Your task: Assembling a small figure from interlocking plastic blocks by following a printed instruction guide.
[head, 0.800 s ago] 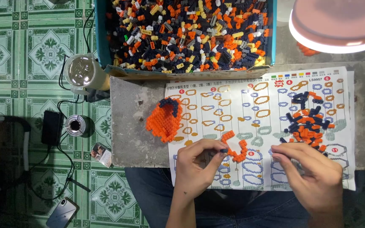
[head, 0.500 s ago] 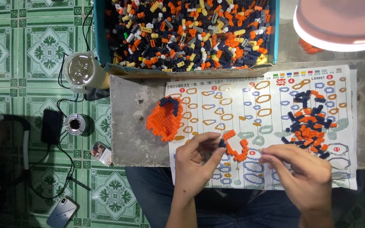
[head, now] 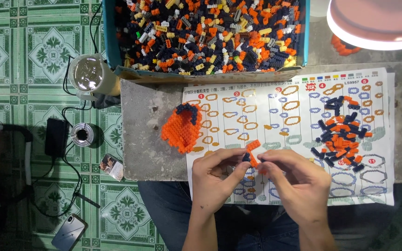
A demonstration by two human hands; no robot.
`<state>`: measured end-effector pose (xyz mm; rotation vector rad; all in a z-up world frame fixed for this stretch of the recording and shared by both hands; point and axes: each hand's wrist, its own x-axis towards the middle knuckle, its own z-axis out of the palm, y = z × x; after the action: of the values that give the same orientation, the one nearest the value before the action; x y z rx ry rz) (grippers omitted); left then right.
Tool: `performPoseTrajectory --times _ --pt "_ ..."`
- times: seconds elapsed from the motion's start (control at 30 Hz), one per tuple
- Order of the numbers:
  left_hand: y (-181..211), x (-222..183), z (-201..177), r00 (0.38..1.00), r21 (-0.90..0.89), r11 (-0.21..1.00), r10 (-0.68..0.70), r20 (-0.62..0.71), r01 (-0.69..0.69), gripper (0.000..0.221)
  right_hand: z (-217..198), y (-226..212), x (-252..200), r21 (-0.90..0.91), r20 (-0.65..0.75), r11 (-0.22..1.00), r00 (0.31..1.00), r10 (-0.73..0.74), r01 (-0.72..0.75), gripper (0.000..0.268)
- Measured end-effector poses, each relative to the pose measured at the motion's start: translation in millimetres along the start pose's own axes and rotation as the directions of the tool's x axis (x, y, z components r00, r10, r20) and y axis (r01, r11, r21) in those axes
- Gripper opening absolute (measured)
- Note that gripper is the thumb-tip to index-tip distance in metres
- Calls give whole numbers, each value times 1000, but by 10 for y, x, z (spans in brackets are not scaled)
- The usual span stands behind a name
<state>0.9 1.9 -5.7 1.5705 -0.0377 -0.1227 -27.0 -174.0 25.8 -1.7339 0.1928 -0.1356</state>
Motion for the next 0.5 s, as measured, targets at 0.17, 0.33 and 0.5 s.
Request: performPoseTrajectory --times 0.17,0.33,0.5 --pt "50 16 -7 1000 -11 1000 3 9 -3 21 108 83 -40 56 -17 998 1000 26 -25 14" --pt "26 8 -6 1000 -15 1000 4 5 -4 20 150 88 -24 66 -8 997 1000 26 -26 14" --pt "119 37 -3 998 -56 998 39 46 -36 15 125 20 -10 -7 9 1000 1000 13 -13 14"
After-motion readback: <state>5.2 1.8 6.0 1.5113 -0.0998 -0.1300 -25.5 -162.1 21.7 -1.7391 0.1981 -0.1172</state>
